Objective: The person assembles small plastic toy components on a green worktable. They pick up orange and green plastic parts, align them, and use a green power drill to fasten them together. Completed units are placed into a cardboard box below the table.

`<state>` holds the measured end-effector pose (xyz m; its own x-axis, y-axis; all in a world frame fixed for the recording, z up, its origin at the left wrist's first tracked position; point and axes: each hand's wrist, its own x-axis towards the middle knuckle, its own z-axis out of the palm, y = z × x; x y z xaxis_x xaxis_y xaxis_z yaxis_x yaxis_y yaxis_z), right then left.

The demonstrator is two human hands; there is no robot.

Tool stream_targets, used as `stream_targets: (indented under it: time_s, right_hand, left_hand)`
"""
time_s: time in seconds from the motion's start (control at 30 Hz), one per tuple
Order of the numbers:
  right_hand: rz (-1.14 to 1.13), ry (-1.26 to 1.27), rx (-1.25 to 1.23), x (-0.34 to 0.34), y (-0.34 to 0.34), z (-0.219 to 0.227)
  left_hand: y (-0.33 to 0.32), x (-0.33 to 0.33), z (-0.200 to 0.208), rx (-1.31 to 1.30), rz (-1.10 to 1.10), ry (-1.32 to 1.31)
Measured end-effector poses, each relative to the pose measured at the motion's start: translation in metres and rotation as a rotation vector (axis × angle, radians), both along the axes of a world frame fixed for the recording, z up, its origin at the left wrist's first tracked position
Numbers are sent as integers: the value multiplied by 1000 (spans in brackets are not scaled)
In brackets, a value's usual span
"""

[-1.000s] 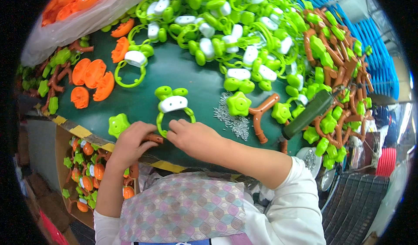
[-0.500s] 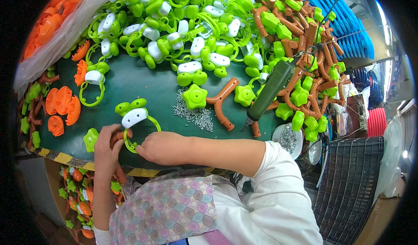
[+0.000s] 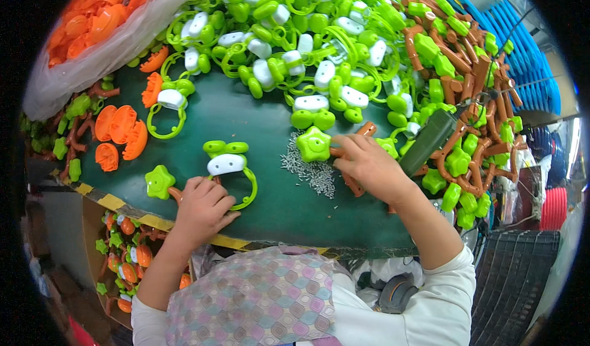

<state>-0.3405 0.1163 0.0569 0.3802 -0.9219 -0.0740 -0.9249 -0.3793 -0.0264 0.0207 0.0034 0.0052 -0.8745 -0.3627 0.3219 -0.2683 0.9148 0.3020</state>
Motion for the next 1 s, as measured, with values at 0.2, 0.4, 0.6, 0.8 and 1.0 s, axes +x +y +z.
stream_targets:
  time_s: [0.2,0.4,0.6,0.8,1.0]
  right_hand:
    - [-12,-188,-63,-2,-17,-8]
    - [-39,-577,-245,42,-45,23]
    - [-91,-629,-52,86,-56,22]
    - [114,-588,341,122,-63,32]
    - [-15,-832,781,129,-71,49]
  left_hand:
    - [7,1,-18,76,-11,91]
    - [5,11,-10,128,14,105]
    - [8,14,5,158,99,196]
    - [2,-7,35,369,13,636]
    - [1,5,47,454,47,525]
